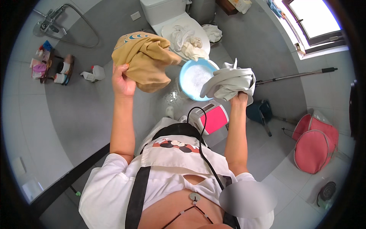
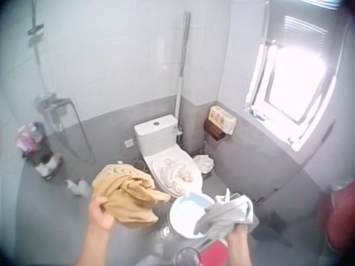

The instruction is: The person washes several items of clothing in a basin of soapy water by hand. They pick up a white shirt and a grey shirt from the floor, place them into the water, and vigorously scrub and rub the fabric before lifting the wet items to show them.

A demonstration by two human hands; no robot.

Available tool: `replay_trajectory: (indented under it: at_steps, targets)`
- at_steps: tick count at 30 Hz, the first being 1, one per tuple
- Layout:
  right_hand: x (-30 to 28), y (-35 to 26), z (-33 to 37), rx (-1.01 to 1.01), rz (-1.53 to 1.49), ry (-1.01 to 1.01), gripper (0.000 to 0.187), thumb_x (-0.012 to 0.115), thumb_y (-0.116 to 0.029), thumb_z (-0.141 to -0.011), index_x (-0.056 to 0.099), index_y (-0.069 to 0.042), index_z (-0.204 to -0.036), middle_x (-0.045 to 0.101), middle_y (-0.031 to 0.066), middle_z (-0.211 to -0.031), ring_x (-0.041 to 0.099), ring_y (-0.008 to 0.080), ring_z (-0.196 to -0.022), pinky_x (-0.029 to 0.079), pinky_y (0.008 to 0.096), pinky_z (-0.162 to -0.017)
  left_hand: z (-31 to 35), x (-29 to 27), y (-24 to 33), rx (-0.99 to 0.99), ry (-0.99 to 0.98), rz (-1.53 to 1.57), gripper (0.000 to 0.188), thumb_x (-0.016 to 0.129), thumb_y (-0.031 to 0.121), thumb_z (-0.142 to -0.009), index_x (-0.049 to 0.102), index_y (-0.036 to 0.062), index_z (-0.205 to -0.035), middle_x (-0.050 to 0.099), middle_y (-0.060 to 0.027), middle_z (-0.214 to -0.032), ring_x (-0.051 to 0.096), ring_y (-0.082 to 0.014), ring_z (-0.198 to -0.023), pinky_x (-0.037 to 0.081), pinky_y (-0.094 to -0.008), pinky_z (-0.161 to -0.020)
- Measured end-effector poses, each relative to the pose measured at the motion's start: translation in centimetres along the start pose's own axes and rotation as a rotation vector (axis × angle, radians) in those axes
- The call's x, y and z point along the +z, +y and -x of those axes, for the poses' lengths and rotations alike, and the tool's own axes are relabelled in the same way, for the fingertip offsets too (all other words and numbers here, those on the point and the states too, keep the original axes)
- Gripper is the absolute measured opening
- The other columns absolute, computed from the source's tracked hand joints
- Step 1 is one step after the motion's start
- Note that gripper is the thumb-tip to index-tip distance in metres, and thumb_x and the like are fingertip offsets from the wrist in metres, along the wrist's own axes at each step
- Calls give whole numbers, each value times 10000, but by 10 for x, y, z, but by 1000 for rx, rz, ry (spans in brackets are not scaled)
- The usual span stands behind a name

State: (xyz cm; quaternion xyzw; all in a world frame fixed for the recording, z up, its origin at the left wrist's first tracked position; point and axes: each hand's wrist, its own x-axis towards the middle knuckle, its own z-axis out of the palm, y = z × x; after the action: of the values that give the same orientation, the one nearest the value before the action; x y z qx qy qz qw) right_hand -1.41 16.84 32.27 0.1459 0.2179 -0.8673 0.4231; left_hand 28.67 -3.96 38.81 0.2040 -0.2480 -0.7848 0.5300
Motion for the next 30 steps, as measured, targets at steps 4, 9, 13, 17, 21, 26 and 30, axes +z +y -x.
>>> replay_trajectory:
  at_steps: [4,9,13,17,21,26,30]
  targets:
    - [-3,2,-30,-7,43,21,381,341,-247,-892,418,-8,-1178,446,175,-1196,439,327,-1099,366,476,-942,0,-6,-7,-10,33,2,461,477,5,-711,409,-18,-1167,466,-126,-1176,440,-261,-1096,337,-393,-963]
    - [-104,12,-112,-140,209,218,168,426,10,-792,501,-35,-936,551,115,-965,538,250,-934,460,387,-843,-4,-13,-11,-11,49,-38,473,474,0,-709,406,-5,-1177,464,-122,-1178,439,-258,-1099,335,-391,-966]
    - [-176,31,-139,-174,638,344,276,445,32,-736,508,-79,-981,552,98,-1005,531,225,-948,425,352,-844,-10,-16,-11,-40,74,-74,485,479,4,-705,403,4,-1184,465,-120,-1177,437,-254,-1102,334,-388,-966]
    - [-150,41,-118,5,548,416,354,485,19,-717,493,-105,-1049,553,52,-1041,510,215,-1004,387,402,-867,-17,-22,-11,-70,106,-118,504,465,0,-692,390,13,-1191,463,-111,-1170,442,-241,-1092,346,-370,-952]
    - [-137,37,-97,-27,257,424,414,549,0,-700,474,-137,-1084,547,26,-1041,501,213,-1026,378,429,-883,-28,-31,-11,-102,85,-82,477,485,4,-703,411,0,-1174,473,-120,-1167,444,-253,-1096,340,-387,-959]
    - [-89,37,-54,-98,274,363,358,553,-27,-741,477,-104,-1082,549,38,-1028,539,179,-939,448,324,-815,-42,-19,-14,-138,56,-44,475,486,0,-700,416,0,-1170,487,-118,-1143,453,-251,-1082,349,-381,-950]
    - [-45,46,-38,-125,450,198,307,519,-51,-788,465,-57,-1091,531,73,-1063,525,191,-950,435,336,-825,-51,-1,-25,-203,-13,-34,491,478,-7,-697,407,11,-1182,489,-114,-1132,460,-244,-1071,357,-374,-940]
